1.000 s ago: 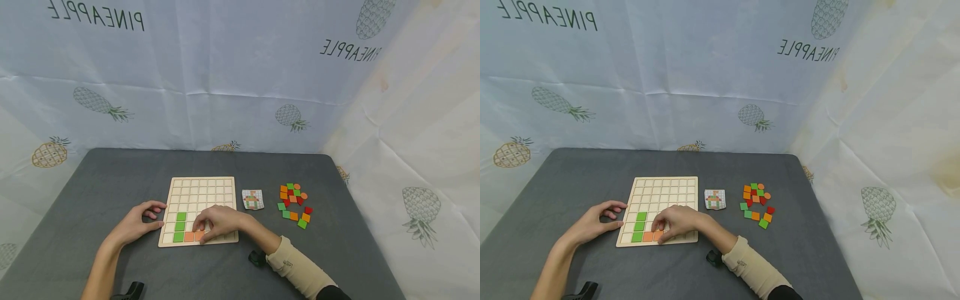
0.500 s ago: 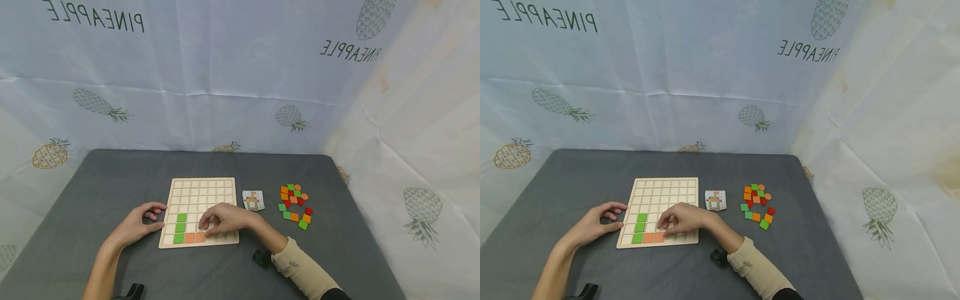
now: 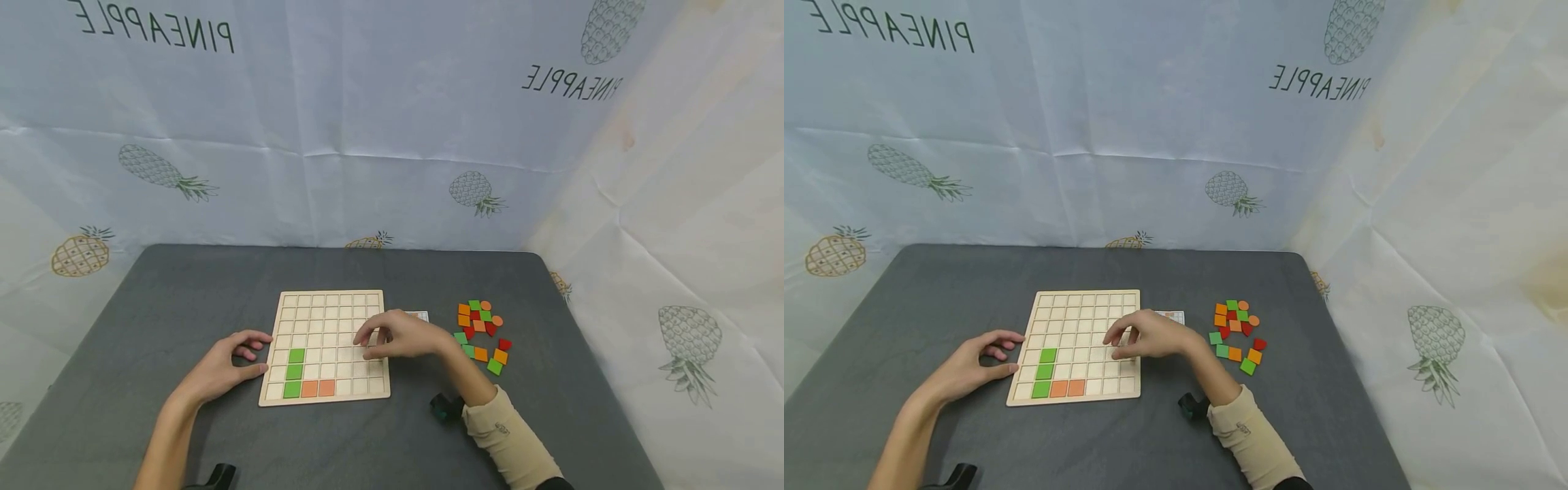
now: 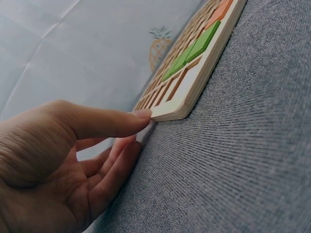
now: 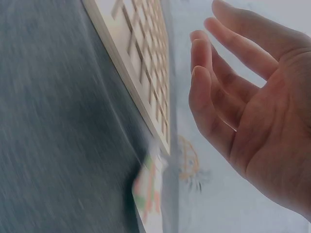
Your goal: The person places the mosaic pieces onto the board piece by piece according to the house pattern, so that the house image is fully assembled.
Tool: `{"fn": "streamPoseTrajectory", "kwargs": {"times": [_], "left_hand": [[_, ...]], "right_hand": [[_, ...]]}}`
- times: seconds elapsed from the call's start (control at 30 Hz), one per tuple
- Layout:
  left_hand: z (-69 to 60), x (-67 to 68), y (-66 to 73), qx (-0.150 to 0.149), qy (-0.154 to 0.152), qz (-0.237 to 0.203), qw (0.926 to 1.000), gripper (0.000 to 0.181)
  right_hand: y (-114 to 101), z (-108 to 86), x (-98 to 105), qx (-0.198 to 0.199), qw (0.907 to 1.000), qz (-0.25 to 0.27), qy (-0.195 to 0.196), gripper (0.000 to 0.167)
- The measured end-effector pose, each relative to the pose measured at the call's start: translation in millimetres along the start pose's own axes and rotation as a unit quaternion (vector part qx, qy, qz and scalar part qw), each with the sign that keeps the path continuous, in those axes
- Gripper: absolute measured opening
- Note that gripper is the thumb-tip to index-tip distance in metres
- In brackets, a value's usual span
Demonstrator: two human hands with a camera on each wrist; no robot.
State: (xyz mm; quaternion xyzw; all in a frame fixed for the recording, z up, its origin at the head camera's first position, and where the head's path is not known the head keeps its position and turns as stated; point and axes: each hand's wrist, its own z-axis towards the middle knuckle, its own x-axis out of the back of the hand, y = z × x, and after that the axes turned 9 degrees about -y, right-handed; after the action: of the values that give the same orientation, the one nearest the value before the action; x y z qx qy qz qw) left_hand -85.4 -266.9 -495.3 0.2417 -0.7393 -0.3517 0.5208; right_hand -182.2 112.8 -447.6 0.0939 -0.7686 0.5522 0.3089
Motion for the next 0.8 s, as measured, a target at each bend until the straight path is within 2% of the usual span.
{"fn": "streamPoseTrajectory", "kwargs": {"times": [0.23,0.4,0.8], "left_hand": [[-0.9,0.0,1.0,-0.002,-0.001,-0.004,1.0000,0.053],[0.2,-1.2,0.9,0.003,0.000,0.000,1.0000,0.052],[-1.0,-0.7,-1.8,-0.009,0.001,-0.002,1.0000,0.053]], "right_hand": [[10,-28.3,17,-0.033,0.9977,0.016,0.057,0.033],[22,-47.8,26,-0.030,0.9958,0.034,0.079,0.035],[45,-92.7,44,-0.075,0.9866,0.020,0.143,0.032]]}}
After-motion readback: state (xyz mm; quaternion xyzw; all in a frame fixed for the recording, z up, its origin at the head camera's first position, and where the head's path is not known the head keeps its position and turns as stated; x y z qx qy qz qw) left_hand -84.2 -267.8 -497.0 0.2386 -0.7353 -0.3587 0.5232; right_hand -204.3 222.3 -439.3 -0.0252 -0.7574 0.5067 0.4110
